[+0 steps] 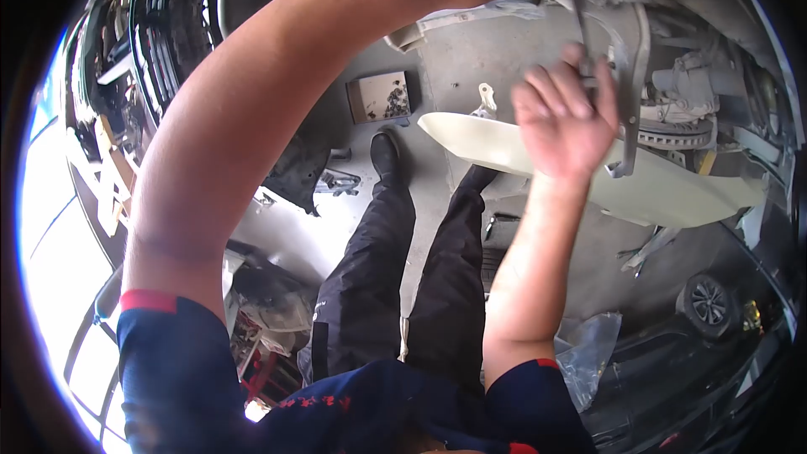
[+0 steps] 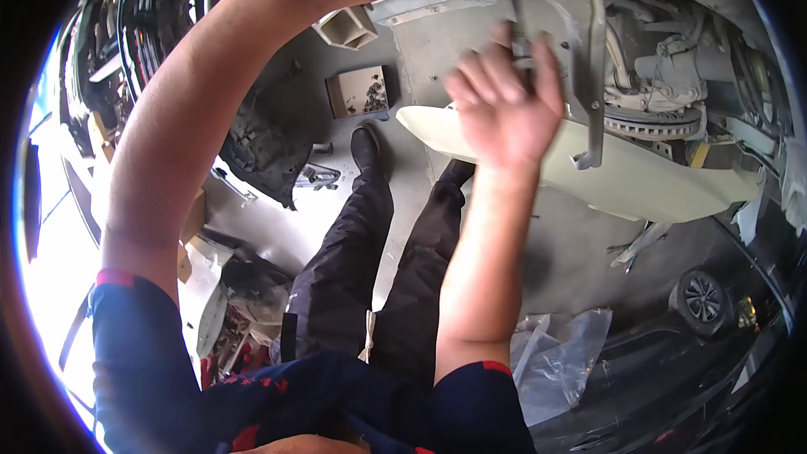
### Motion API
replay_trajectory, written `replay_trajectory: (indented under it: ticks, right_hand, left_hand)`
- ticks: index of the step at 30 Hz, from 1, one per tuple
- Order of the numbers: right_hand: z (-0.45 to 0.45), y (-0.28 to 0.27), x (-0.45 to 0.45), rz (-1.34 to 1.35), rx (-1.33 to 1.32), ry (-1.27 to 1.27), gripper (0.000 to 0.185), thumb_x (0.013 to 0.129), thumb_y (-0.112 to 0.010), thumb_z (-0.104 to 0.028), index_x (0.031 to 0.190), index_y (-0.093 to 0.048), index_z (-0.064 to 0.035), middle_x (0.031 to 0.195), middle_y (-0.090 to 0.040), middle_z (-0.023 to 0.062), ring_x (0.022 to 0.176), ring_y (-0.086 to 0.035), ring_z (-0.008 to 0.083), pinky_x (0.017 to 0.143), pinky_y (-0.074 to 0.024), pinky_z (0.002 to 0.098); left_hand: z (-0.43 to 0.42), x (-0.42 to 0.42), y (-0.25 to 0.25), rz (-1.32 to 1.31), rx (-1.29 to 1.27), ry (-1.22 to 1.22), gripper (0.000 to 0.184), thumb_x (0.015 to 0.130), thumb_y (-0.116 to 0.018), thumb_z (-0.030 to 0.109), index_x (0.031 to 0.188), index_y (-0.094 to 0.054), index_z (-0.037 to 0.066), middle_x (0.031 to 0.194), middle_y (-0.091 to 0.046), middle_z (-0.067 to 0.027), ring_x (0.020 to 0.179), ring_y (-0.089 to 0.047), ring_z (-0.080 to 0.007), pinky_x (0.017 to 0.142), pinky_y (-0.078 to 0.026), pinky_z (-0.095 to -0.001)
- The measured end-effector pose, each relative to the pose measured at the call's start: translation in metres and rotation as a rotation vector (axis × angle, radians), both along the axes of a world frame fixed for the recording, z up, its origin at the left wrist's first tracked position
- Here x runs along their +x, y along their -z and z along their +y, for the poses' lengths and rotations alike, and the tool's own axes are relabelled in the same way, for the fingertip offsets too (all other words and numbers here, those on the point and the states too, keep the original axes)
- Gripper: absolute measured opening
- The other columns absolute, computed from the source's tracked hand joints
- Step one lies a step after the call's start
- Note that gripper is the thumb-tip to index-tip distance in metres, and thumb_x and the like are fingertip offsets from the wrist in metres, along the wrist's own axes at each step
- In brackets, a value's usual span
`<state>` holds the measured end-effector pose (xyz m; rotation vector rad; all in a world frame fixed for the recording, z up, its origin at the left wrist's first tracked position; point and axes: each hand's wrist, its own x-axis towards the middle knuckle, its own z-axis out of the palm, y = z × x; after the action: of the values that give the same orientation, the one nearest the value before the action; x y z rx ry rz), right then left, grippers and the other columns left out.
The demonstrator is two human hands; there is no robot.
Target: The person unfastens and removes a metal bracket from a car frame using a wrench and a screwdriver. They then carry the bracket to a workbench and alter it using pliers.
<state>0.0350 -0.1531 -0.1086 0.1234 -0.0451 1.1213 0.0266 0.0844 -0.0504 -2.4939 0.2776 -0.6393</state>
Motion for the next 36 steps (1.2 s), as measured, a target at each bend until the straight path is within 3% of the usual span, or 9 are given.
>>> replay_trajectory:
  ticks: [4,8,10,14,19,26,27,31,36]
  right_hand:
    - [0.031,0.007,0.001,-0.067,-0.319,-0.026,0.038,0.111,-0.050,-0.030,0.134,-0.062,-0.0028,0.112,-0.071,0.0065,0.107,-0.060,0.0198,0.098,-0.0469,0.0430]
    - [0.096,0.013,-0.002,-0.324,-0.525,0.147,0.043,0.107,-0.052,-0.024,0.140,-0.055,0.0027,0.157,-0.051,0.0198,0.146,-0.042,0.0361,0.120,-0.0310,0.0544]
    - [0.060,0.007,0.001,-0.143,-0.196,0.040,0.039,0.112,-0.044,-0.034,0.125,-0.065,-0.0027,0.101,-0.069,0.0059,0.095,-0.057,0.0207,0.091,-0.0461,0.0399]
    - [0.002,-0.006,0.006,-0.109,-0.120,-0.025,0.039,0.115,-0.038,-0.033,0.127,-0.059,-0.0028,0.074,-0.052,-0.0021,0.078,-0.041,0.0130,0.075,-0.0366,0.0343]
    - [0.107,-0.038,-0.021,-0.140,-0.797,0.175,0.045,0.110,-0.049,-0.026,0.145,-0.054,-0.0004,0.094,-0.061,0.0048,0.086,-0.046,0.0186,0.081,-0.0405,0.0392]
    - [0.008,0.007,0.011,-0.144,0.115,-0.058,0.047,0.115,-0.042,-0.030,0.146,-0.055,0.0027,0.085,-0.063,-0.0018,0.085,-0.047,0.0117,0.080,-0.0414,0.0327]
    - [0.008,0.002,0.011,-0.163,0.052,-0.069,0.050,0.116,-0.036,-0.033,0.146,-0.055,0.0030,0.076,-0.058,-0.0077,0.082,-0.044,0.0076,0.078,-0.0383,0.0288]
    - [0.068,0.031,0.011,-0.216,-0.218,-0.032,0.042,0.102,-0.060,-0.016,0.142,-0.058,-0.0048,0.131,-0.064,0.0094,0.126,-0.054,0.0279,0.115,-0.0349,0.0565]
    - [0.042,0.007,0.015,-0.289,-0.407,0.016,0.046,0.111,-0.050,-0.025,0.147,-0.052,0.0025,0.120,-0.068,0.0132,0.122,-0.060,0.0286,0.102,-0.0480,0.0471]
  left_hand:
    - [-0.002,-0.002,-0.003,0.366,-0.732,-0.150,0.034,0.087,-0.067,0.021,0.112,-0.073,-0.003,0.096,-0.076,-0.0214,0.093,-0.074,-0.0377,0.087,-0.059,-0.0475]
    - [-0.010,0.007,-0.023,0.400,-0.757,-0.154,0.019,0.083,-0.069,0.020,0.089,-0.079,0.004,0.090,-0.077,-0.0184,0.087,-0.075,-0.0369,0.079,-0.059,-0.0467]
    - [-0.004,0.003,-0.015,0.298,-0.758,-0.026,0.024,0.080,-0.069,0.013,0.100,-0.078,0.004,0.100,-0.074,-0.0209,0.098,-0.072,-0.0385,0.087,-0.057,-0.0478]
    - [-0.002,0.008,-0.009,0.119,-0.906,0.080,0.040,0.084,-0.064,0.007,0.124,-0.069,0.004,0.123,-0.070,-0.0240,0.118,-0.065,-0.0415,0.101,-0.052,-0.0475]
    - [-0.006,0.013,-0.006,0.048,-0.931,0.048,0.041,0.086,-0.062,0.008,0.126,-0.070,0.004,0.128,-0.070,-0.0234,0.121,-0.066,-0.0401,0.103,-0.052,-0.0460]
    - [0.000,0.008,-0.004,0.101,-0.804,0.072,0.041,0.087,-0.068,0.011,0.128,-0.070,0.005,0.135,-0.068,-0.0222,0.126,-0.065,-0.0403,0.107,-0.051,-0.0461]
    - [-0.001,0.003,-0.010,0.151,-0.810,0.032,0.040,0.088,-0.068,0.011,0.127,-0.070,0.005,0.134,-0.068,-0.0222,0.126,-0.065,-0.0397,0.106,-0.052,-0.0458]
    - [-0.007,0.001,-0.049,0.586,-0.837,-0.217,0.031,0.087,-0.069,0.012,0.116,-0.077,0.004,0.122,-0.074,-0.0213,0.118,-0.071,-0.0343,0.099,-0.056,-0.0449]
    - [-0.009,-0.006,-0.024,0.331,-0.808,-0.126,0.028,0.085,-0.073,0.013,0.112,-0.079,0.004,0.115,-0.077,-0.0208,0.111,-0.075,-0.0338,0.095,-0.059,-0.0447]
